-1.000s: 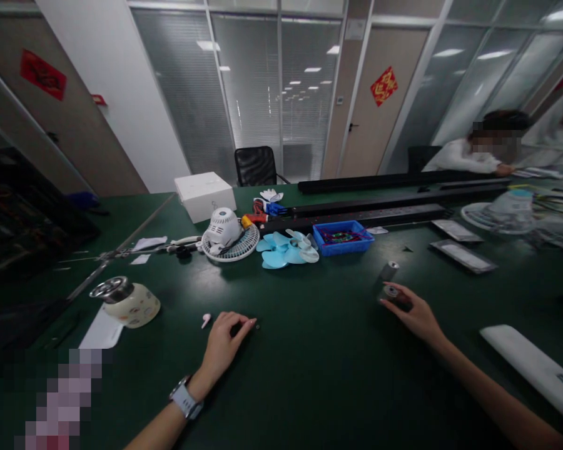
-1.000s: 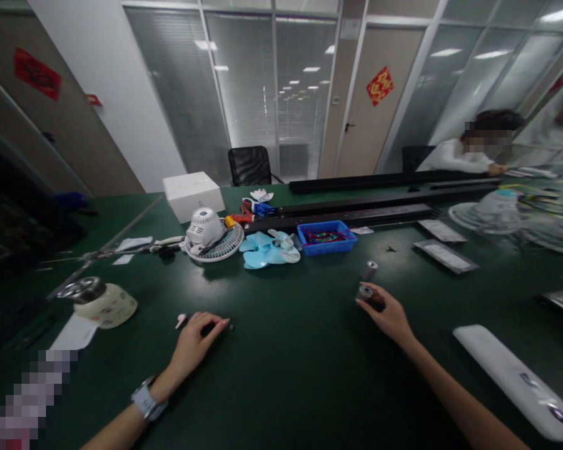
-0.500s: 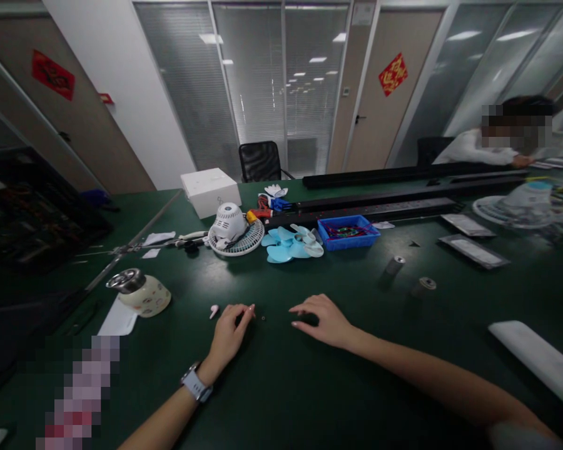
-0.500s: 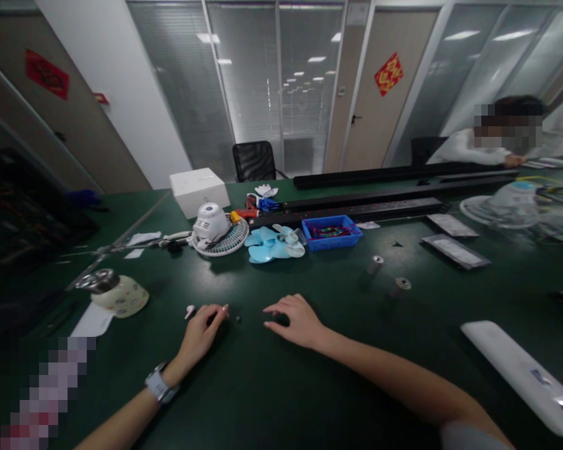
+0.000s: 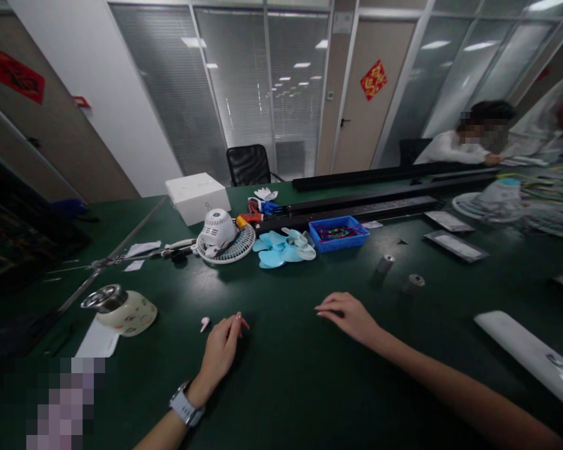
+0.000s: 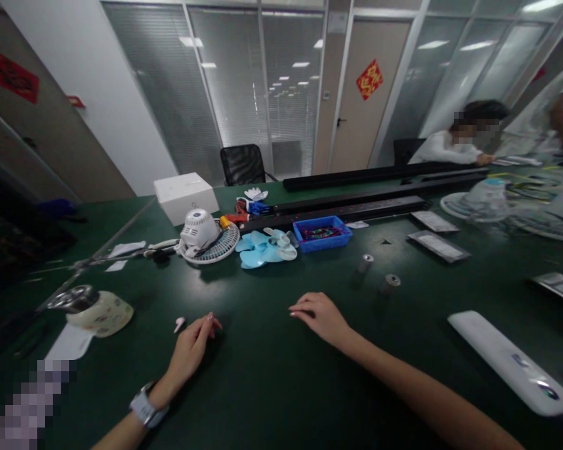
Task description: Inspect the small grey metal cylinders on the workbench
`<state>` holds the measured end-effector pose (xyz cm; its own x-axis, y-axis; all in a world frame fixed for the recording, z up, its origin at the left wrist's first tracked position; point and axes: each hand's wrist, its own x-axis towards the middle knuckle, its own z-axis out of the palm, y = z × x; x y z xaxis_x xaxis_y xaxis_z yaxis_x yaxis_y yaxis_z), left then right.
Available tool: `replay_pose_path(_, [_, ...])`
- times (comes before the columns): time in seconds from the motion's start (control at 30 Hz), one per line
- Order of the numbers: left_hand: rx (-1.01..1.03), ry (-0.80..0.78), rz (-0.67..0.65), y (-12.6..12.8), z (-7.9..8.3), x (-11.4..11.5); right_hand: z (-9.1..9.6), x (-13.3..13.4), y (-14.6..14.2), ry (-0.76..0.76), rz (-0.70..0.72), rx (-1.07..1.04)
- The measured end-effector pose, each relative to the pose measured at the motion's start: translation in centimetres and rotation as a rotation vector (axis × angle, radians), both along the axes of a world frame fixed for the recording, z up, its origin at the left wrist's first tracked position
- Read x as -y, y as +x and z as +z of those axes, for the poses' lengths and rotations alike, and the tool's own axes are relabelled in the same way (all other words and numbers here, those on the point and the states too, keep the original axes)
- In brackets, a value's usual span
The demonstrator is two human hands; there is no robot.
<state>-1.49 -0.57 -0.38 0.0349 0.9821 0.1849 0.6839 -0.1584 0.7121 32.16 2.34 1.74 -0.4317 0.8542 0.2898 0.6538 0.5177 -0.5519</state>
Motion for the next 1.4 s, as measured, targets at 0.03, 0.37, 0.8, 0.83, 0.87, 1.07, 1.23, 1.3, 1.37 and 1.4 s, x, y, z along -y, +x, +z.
replay_pose_path(0.03, [-0.009,-0.007,-0.009,0.0,0.0,0.0,-0.1,0.2,2.8,0.044,-0.107,-0.007])
replay_pose_path(0.37, [-0.045,-0.008,-0.027,0.3,0.4,0.0,-0.4,0.1,18.7,0.542,-0.851,0.219])
replay_pose_path(0.8, [-0.059,-0.028,-0.045,0.4,0.6,0.0,-2.1,-0.3,18.7,0.509,-0.937,0.323])
replay_pose_path(0.83, [-0.061,-0.026,-0.046,0.4,0.6,-0.1,-2.0,-0.2,18.7,0.501,-0.942,0.341])
replay_pose_path(0.87, [-0.063,-0.024,-0.045,0.4,0.6,-0.1,-2.0,-0.2,18.7,0.494,-0.944,0.359])
replay_pose_path(1.07, [-0.062,-0.020,-0.033,0.4,0.4,-0.1,-2.4,-0.2,18.8,0.472,-0.956,0.382])
replay_pose_path(1.23, [-0.076,-0.028,-0.038,0.4,0.3,-0.3,-2.9,-0.2,19.3,0.385,-0.917,0.309])
replay_pose_path(1.3, [-0.081,-0.030,-0.044,0.4,0.3,-0.3,-2.6,0.0,19.1,0.394,-0.869,0.277])
replay_pose_path(1.37, [-0.084,-0.031,-0.047,0.4,0.3,-0.3,-1.9,0.1,18.7,0.448,-0.823,0.246])
replay_pose_path(1.4, [-0.086,-0.033,-0.047,0.3,0.3,-0.3,-1.5,0.0,18.4,0.481,-0.802,0.236])
